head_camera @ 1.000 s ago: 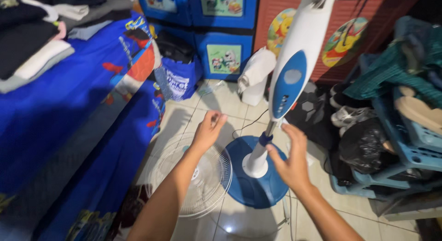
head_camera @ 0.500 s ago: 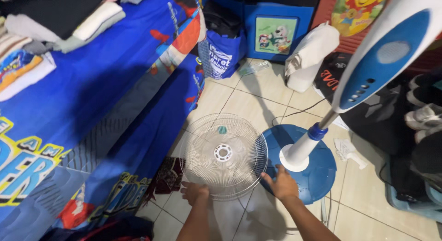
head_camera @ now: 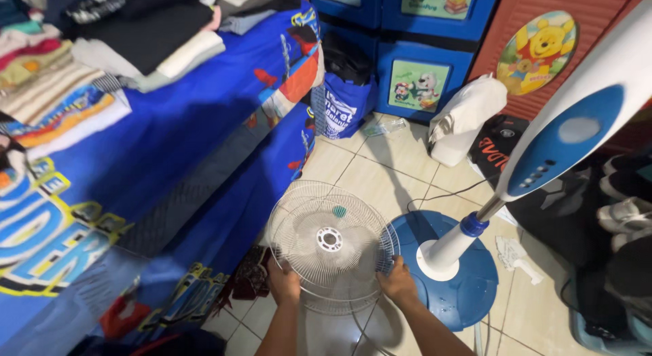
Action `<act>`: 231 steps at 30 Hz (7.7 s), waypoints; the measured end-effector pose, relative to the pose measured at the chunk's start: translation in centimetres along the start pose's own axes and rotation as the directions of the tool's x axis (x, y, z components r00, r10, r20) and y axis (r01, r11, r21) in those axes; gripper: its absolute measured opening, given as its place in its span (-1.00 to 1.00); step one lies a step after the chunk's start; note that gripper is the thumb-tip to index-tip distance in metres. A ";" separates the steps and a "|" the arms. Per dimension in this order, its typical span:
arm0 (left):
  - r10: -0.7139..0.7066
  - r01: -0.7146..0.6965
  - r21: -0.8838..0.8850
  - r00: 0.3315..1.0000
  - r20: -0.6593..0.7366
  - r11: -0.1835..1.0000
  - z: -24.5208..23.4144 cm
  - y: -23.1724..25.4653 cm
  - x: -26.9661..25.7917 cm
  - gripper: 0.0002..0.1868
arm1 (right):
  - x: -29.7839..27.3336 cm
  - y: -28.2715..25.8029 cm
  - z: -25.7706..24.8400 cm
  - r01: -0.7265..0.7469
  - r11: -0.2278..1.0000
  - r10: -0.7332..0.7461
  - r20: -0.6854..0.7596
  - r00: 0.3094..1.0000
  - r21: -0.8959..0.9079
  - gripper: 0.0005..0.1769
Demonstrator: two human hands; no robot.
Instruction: The person disassembles a standing electric fan by removing the front grille, fan blades, and rear grille, then reassembles it by reattaching the blades, rear grille, and front grille in sequence.
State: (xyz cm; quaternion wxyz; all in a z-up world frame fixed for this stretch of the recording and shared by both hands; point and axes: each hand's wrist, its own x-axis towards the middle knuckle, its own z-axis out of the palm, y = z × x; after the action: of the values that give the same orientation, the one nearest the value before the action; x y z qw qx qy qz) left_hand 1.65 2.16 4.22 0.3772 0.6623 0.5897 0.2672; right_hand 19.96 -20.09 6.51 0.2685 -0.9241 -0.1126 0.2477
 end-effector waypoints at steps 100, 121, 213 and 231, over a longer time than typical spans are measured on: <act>0.454 -0.302 -0.375 0.780 0.431 0.876 -30.0 47.8 -15.1 -0.30 | -35.5 -6.2 -33.8 -0.082 0.874 0.243 -0.285 0.927 0.479 -0.18; 0.046 -0.221 0.202 0.776 0.629 0.954 -22.0 18.0 -8.8 -0.31 | -13.9 -9.0 -11.1 0.273 0.953 -0.255 0.137 0.957 -0.132 -0.26; 0.972 -0.904 -0.380 0.230 -0.040 0.198 -23.4 63.0 -30.0 -0.27 | -34.8 -25.6 -55.6 0.386 0.913 -0.157 -0.764 0.626 0.129 0.02; 0.980 -0.925 -0.347 0.186 -0.067 0.152 -21.4 62.1 -28.3 -0.22 | -33.4 -25.7 -54.2 0.429 0.896 -0.173 -0.803 0.570 0.111 0.04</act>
State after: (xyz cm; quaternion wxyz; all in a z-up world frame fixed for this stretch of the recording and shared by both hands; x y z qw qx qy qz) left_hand 15.96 -22.96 69.68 0.2710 0.8359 -0.0487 0.4748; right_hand 17.64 -33.98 73.70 0.4631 -0.8544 -0.1051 -0.2112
